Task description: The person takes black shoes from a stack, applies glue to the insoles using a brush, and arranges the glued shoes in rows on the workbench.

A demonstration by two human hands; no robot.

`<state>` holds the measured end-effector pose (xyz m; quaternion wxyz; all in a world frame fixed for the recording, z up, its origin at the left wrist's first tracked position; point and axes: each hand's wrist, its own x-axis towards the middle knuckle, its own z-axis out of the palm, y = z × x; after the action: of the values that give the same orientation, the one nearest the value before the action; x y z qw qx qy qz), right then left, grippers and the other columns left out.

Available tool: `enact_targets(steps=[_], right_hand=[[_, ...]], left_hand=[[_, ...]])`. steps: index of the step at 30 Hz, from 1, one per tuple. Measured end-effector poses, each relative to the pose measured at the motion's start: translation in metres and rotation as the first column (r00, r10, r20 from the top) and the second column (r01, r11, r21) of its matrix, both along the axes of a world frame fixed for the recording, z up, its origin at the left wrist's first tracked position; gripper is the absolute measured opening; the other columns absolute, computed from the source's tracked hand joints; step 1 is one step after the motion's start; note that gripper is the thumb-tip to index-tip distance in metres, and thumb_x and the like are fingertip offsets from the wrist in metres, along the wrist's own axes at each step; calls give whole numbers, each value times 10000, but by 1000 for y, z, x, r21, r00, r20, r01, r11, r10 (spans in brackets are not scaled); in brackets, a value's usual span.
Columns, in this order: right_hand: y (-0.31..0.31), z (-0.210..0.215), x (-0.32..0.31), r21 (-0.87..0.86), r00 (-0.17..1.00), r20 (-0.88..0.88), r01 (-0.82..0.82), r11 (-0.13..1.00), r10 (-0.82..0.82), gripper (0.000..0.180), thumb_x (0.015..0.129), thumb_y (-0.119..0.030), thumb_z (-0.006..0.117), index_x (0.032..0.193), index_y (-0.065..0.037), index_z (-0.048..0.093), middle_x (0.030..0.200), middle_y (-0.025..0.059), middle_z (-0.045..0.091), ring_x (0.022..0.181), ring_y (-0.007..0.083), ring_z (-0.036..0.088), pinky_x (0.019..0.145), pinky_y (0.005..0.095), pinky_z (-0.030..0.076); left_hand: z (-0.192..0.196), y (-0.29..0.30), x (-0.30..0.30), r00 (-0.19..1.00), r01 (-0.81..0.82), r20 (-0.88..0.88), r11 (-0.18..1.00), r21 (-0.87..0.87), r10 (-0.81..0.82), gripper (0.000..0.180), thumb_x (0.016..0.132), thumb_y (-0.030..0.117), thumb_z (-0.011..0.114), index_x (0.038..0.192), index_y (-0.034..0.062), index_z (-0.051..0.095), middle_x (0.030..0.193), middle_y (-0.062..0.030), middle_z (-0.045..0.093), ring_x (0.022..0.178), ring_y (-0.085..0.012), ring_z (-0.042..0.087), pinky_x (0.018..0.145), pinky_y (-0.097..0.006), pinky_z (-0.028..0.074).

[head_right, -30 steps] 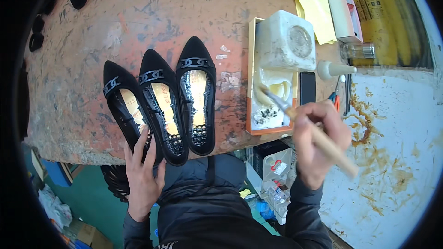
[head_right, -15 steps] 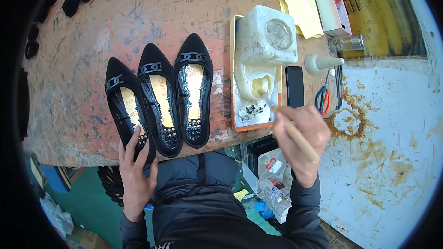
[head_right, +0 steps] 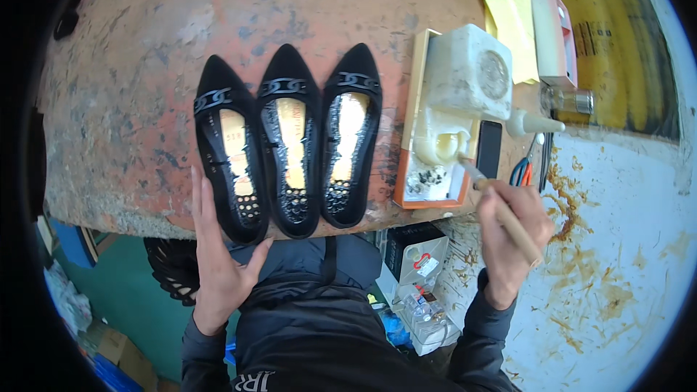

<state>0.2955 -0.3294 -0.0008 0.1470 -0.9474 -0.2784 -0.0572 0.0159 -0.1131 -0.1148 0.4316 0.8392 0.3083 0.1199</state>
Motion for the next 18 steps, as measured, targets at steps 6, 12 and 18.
enact_targets(steps=[6, 12, 18], right_hand=[[29, 32, -15, 329, 904, -334, -154, 932, 268, 176, 876, -98, 840, 952, 59, 821, 771, 125, 760, 697, 159, 672, 636, 337, 518], [146, -10, -46, 424, 538, -291, -669, 611, 791, 202, 840, -15, 884, 1004, 81, 812, 878, 140, 812, 733, 257, 739, 633, 376, 554], [173, -53, -50, 426, 495, -348, -673, 605, 796, 174, 829, 30, 870, 989, 45, 804, 916, 110, 793, 727, 269, 717, 675, 377, 545]], left_hand=[[-9, 10, -6, 991, 68, 121, 986, -154, -50, 1277, 821, 48, 952, 1757, -53, 90, 1820, -324, 176, 1644, -444, 361, 1274, -510, 424], [-23, 14, -14, 973, 21, 229, 980, -196, 25, 1282, 787, 156, 1013, 1735, -72, 180, 1737, -356, 355, 1593, -502, 428, 1270, -522, 429], [-25, 17, -11, 965, 8, 257, 978, -208, 46, 1276, 757, 188, 1035, 1717, -73, 237, 1710, -348, 408, 1567, -489, 474, 1272, -518, 438]])
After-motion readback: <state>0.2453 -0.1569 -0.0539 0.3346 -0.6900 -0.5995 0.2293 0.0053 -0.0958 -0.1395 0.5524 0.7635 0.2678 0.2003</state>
